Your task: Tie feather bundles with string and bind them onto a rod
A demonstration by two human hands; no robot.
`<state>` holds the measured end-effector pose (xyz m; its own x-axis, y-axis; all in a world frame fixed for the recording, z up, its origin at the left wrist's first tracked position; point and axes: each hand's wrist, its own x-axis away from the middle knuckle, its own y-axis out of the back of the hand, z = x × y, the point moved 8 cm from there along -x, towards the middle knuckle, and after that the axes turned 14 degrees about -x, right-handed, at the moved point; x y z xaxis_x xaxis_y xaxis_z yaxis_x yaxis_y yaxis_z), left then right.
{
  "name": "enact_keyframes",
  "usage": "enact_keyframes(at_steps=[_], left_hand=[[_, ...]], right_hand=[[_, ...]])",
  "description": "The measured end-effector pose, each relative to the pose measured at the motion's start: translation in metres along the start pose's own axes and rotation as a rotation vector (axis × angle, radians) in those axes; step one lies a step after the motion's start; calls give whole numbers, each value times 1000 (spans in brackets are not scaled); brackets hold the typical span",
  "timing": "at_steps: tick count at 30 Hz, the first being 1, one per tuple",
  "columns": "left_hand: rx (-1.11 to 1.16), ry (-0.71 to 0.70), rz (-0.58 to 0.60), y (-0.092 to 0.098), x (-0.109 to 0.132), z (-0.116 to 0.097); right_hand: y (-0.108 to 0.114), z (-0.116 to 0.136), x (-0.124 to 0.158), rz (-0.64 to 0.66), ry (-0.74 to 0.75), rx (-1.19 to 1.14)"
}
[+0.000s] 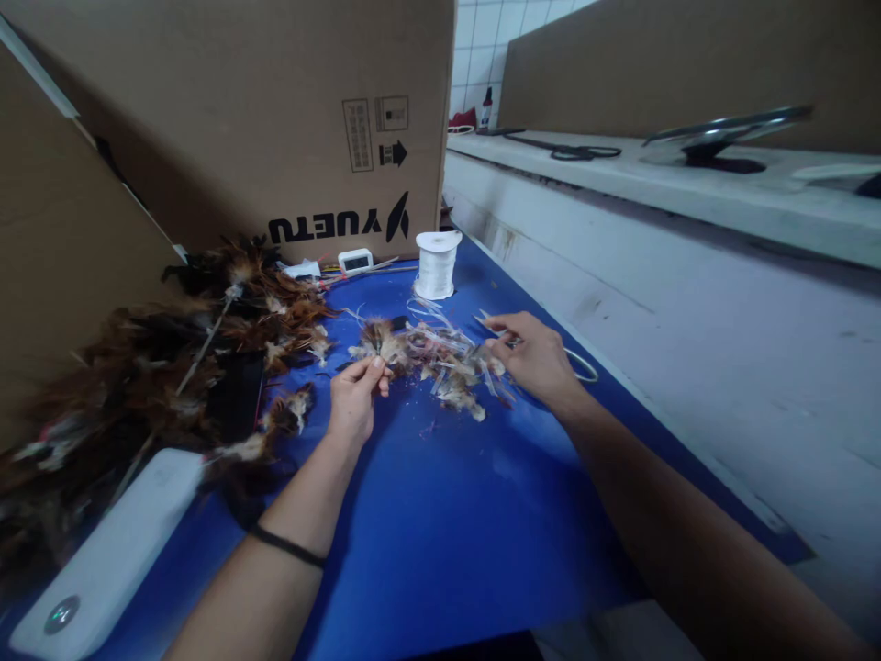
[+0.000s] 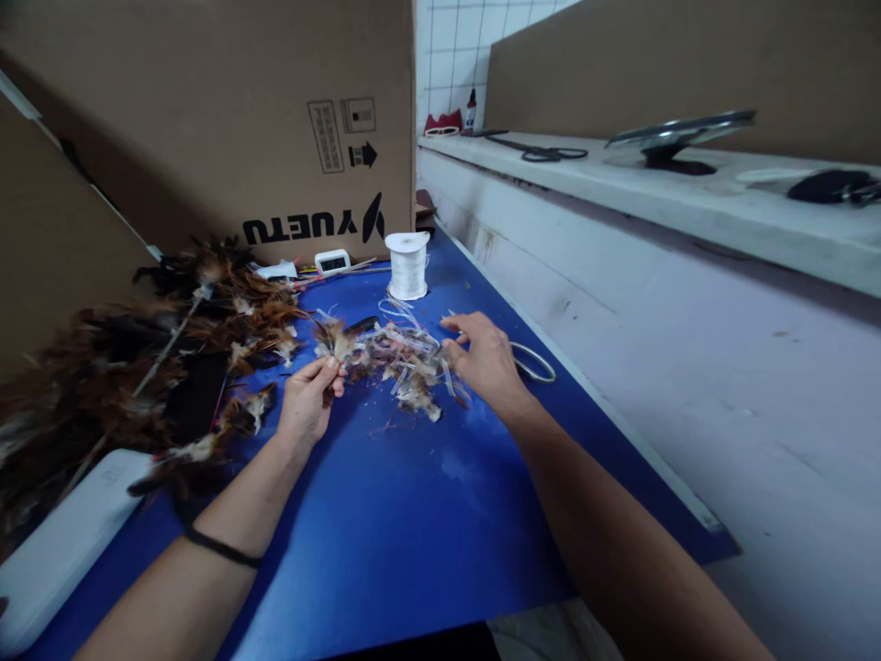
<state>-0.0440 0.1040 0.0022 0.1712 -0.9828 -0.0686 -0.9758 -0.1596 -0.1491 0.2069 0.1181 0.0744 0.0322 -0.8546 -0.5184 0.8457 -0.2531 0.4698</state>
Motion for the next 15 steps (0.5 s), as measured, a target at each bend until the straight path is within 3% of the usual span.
enact_keyframes(at_steps=[6,11,15], left_hand=[[-21,2,18,-3,1,0],[-10,-9,14,-2,0,-1],[50,22,-25,2,0,-1]], right_hand=[[-56,31,27,580,224,91],[-70,27,33,658,204,221],[-68,30,32,659,170,110]])
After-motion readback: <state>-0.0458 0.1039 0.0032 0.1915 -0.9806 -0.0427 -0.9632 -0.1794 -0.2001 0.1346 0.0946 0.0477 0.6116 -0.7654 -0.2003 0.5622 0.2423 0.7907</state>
